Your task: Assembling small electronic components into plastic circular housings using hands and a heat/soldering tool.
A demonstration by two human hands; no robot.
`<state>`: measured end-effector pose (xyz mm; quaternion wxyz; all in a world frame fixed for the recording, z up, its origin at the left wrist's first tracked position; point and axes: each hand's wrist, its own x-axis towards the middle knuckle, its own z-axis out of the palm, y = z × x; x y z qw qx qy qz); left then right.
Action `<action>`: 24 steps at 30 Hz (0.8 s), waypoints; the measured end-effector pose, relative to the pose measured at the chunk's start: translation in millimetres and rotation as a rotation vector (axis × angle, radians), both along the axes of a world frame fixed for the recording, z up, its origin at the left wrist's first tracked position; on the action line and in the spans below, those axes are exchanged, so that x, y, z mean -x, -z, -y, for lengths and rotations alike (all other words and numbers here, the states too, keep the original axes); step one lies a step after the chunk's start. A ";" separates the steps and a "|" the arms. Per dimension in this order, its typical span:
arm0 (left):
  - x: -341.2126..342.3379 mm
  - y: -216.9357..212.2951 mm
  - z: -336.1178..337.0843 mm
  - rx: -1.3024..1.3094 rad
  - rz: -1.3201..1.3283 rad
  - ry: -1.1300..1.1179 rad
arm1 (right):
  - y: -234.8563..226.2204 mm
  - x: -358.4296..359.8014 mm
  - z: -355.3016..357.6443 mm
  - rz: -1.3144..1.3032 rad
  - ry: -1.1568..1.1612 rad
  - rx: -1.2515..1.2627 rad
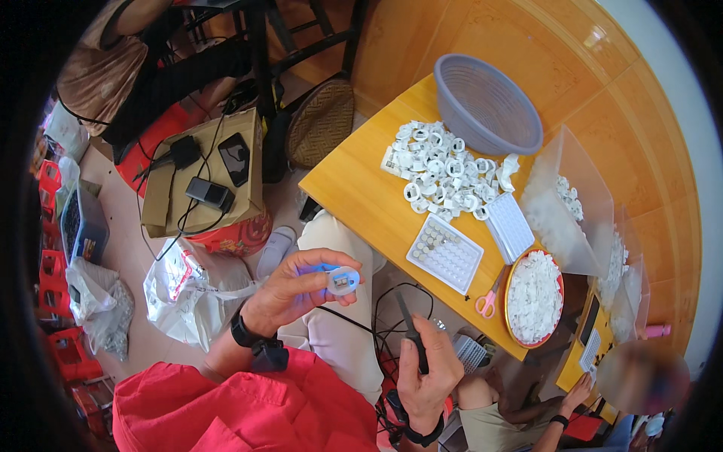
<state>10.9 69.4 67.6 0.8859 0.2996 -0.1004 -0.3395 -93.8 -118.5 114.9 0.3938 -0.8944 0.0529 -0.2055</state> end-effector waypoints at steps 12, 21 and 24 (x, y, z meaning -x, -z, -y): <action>1.3 0.0 2.5 -0.040 0.022 -0.003 | -16.4 -3.9 -6.2 0.033 -0.179 0.209; 2.2 -4.0 4.4 -0.086 0.011 0.000 | -15.4 -3.0 -4.1 0.046 -0.175 0.238; 1.7 -0.8 4.8 -0.092 0.027 -0.003 | -14.4 -3.0 -3.8 0.042 -0.179 0.230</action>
